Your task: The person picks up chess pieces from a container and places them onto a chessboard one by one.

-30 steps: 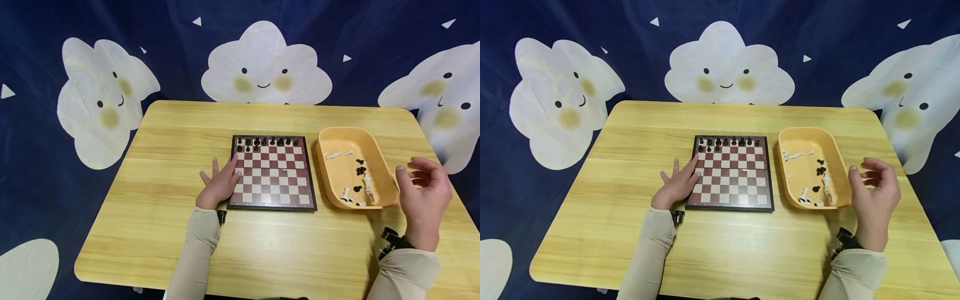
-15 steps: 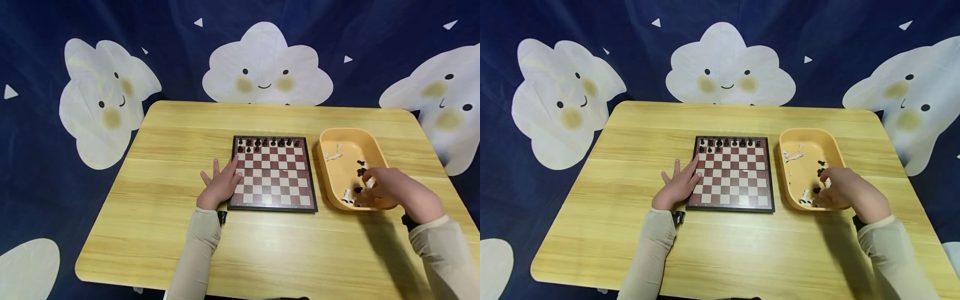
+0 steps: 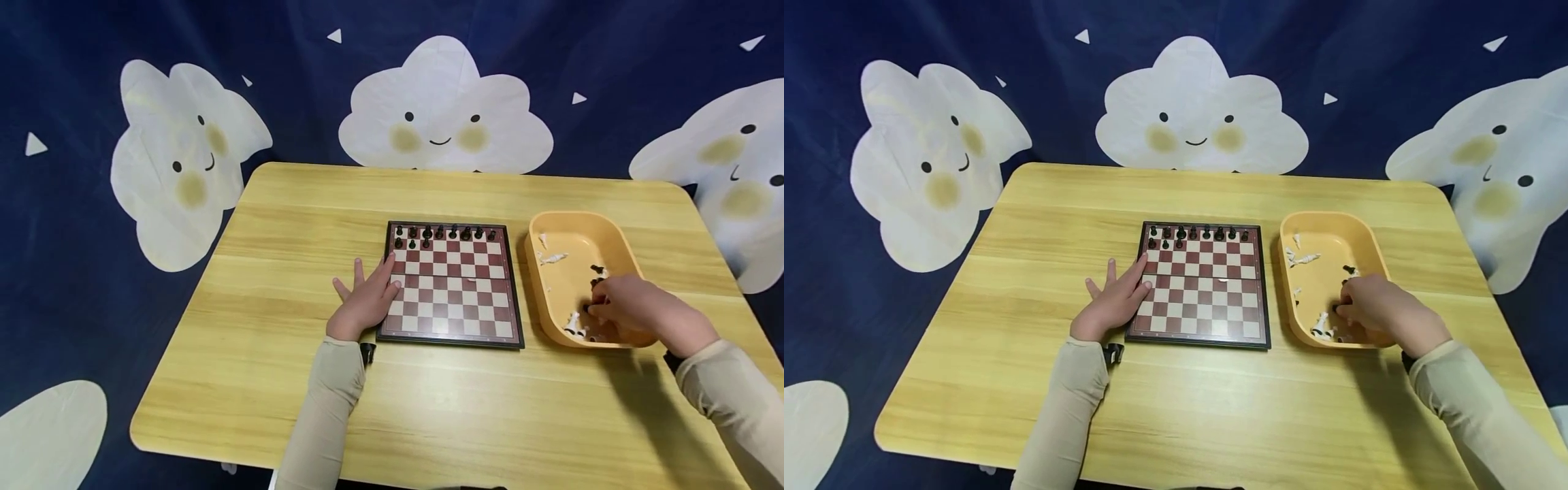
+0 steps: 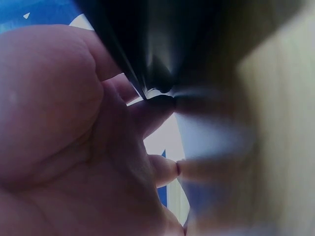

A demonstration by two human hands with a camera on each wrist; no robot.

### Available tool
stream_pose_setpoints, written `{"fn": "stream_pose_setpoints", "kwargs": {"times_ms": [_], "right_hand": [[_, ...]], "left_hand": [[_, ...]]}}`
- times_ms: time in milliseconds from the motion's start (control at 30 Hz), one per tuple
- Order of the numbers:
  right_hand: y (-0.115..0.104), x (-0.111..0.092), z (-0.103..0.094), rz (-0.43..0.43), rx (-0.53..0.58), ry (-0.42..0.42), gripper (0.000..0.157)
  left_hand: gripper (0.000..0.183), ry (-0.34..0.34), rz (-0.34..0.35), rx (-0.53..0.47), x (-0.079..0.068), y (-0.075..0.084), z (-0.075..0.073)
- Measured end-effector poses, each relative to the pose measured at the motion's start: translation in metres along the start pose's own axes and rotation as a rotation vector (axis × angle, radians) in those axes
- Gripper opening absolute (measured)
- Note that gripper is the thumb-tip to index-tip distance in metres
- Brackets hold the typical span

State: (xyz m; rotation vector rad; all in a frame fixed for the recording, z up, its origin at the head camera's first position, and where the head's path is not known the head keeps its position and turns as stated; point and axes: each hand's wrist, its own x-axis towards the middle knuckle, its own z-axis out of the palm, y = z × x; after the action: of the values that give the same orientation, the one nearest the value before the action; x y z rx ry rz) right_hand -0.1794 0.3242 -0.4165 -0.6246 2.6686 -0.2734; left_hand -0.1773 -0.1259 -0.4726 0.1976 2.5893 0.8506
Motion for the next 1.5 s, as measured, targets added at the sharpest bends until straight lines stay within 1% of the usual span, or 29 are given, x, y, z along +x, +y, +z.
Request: {"fn": "stream_pose_setpoints", "kwargs": {"times_ms": [67, 133, 200, 300, 367, 433, 500, 600, 667, 700, 800, 867, 933, 1033, 1133, 1267, 1433, 1500], "right_hand": [[-0.003, -0.004, -0.003, -0.011, 0.042, 0.082, 0.012], [-0.007, -0.009, -0.005, -0.031, 0.117, 0.194, 0.011], [-0.014, -0.011, -0.007, -0.059, 0.224, 0.3, 0.017], [-0.026, -0.012, -0.008, -0.101, 0.364, 0.417, 0.023], [-0.037, -0.01, -0.008, -0.117, 0.405, 0.473, 0.026], [-0.051, -0.009, -0.009, -0.101, 0.426, 0.528, 0.027], [-0.066, -0.008, -0.011, -0.083, 0.446, 0.591, 0.026], [-0.093, -0.004, -0.013, -0.089, 0.479, 0.686, 0.025], [-0.11, 0.0, -0.012, -0.107, 0.506, 0.732, 0.025], [-0.118, 0.003, -0.01, -0.113, 0.52, 0.743, 0.024], [-0.136, 0.017, -0.003, -0.096, 0.552, 0.737, 0.018], [-0.144, 0.029, 0.002, -0.069, 0.544, 0.723, 0.012], [-0.149, 0.042, 0.006, -0.033, 0.504, 0.713, 0.011], [-0.154, 0.061, 0.008, 0.013, 0.42, 0.681, 0.017], [-0.159, 0.075, 0.002, 0.046, 0.354, 0.579, 0.023], [-0.163, 0.097, -0.008, 0.059, 0.289, 0.458, 0.022], [-0.158, 0.129, -0.004, 0.025, 0.233, 0.412, 0.015], [-0.154, 0.138, 0.0, 0.021, 0.208, 0.414, 0.015]], "left_hand": [[0.062, -0.002, 0.0, 0.001, 0.001, 0.0, 0.0], [0.062, -0.001, -0.002, 0.002, 0.001, 0.0, 0.0], [0.061, 0.002, -0.002, 0.005, 0.001, 0.0, 0.0], [0.061, 0.004, -0.001, 0.008, 0.001, 0.0, 0.0], [0.061, 0.002, -0.002, 0.006, 0.002, 0.0, 0.0], [0.061, 0.001, -0.005, 0.005, 0.002, 0.0, 0.001], [0.062, -0.001, -0.008, 0.004, 0.002, 0.0, 0.002], [0.062, 0.006, -0.008, -0.005, 0.002, -0.001, 0.002], [0.062, 0.011, -0.002, -0.011, 0.003, -0.001, 0.002], [0.062, 0.014, 0.0, -0.015, 0.003, 0.0, 0.002], [0.062, 0.02, -0.002, -0.014, 0.004, 0.001, 0.002], [0.062, 0.019, -0.01, -0.008, 0.004, 0.001, 0.002], [0.062, 0.019, -0.018, -0.003, 0.003, 0.001, 0.002], [0.062, 0.016, -0.022, -0.001, 0.003, 0.0, 0.002], [0.062, 0.016, -0.019, -0.001, 0.003, -0.001, 0.002], [0.062, 0.026, -0.02, -0.001, 0.004, -0.001, 0.0], [0.062, 0.019, -0.024, 0.006, 0.003, 0.0, 0.0], [0.062, 0.014, -0.023, 0.008, 0.003, 0.001, 0.0]]}}
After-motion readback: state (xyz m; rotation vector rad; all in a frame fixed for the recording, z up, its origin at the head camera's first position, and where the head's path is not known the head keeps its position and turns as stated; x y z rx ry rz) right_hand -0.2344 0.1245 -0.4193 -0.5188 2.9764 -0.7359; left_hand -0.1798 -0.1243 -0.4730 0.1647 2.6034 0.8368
